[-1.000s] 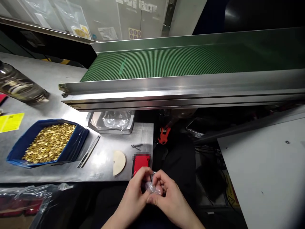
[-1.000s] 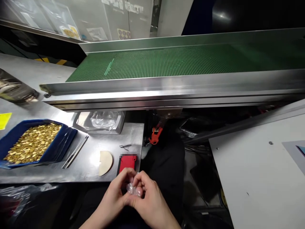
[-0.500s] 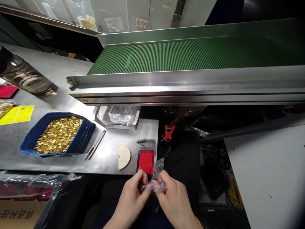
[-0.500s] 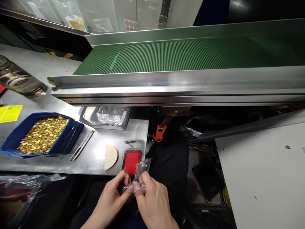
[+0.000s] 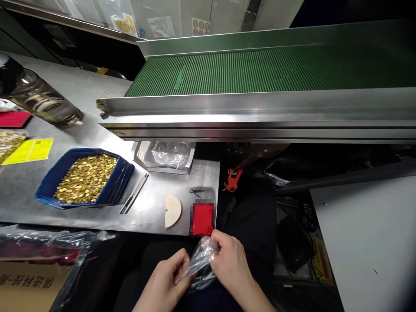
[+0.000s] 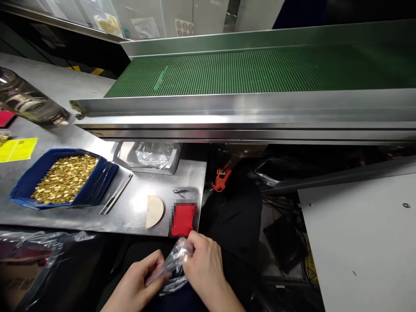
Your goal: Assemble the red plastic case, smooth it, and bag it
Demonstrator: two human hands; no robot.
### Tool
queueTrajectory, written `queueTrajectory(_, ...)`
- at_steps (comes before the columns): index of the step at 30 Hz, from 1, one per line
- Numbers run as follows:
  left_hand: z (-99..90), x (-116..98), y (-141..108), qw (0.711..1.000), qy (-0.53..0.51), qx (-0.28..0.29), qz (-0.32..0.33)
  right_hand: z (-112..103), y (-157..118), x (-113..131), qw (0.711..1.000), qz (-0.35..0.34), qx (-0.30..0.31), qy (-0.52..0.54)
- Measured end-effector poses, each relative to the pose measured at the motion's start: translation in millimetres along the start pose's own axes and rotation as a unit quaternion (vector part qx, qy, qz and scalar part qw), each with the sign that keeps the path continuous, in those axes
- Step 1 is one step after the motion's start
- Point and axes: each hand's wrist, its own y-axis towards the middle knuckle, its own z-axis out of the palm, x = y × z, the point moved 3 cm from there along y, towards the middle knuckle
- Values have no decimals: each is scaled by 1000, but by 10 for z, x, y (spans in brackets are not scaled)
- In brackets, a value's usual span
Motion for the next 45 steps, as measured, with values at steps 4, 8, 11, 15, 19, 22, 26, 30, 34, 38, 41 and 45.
queueTrajectory(4, -104, 283, -188, 976, -209, 19, -53, -72, -16, -166, 972, -45, 177, 149)
queueTrajectory(8, -171, 483, -255, 956, -279, -57, -75, 147, -4, -510, 905, 137, 118, 385)
queueTrajectory(11, -147, 538, -204, 955, -264, -105, -79, 489, 46, -525, 844, 190, 89, 494)
queueTrajectory(15, -111, 479, -117, 970, -180, -143, -82, 723, 137, -435, 803, 208, 55, 556)
queueTrajectory(19, -109, 369, -45, 981, -66, -166, -74, 557, 121, -494, 802, 188, -22, 567)
queueTrajectory(22, -94, 258, 88, 986, -5, -161, -44, 213, -32, -584, 855, 121, -105, 493)
queueTrajectory(26, -65, 97, 375, 990, 22, -142, -11, -185, -247, -570, 949, -29, -48, 310)
queueTrajectory(30, -83, -64, 579, 990, 75, -115, 38, -238, -241, -532, 975, -96, 89, 179)
queueTrajectory(34, -143, -169, 556, 972, 184, -130, 71, -161, -149, -579, 990, -85, 81, 83)
queueTrajectory(38, -124, -273, 439, 934, 295, -171, 105, -76, -209, -530, 990, -116, 67, -51)
queueTrajectory(41, -47, -391, 382, 906, 353, -178, 154, -37, -290, -448, 980, -145, 51, -130)
queueTrajectory(45, 3, -499, 331, 873, 404, -190, 198, -62, -357, -422, 982, -141, -20, -127)
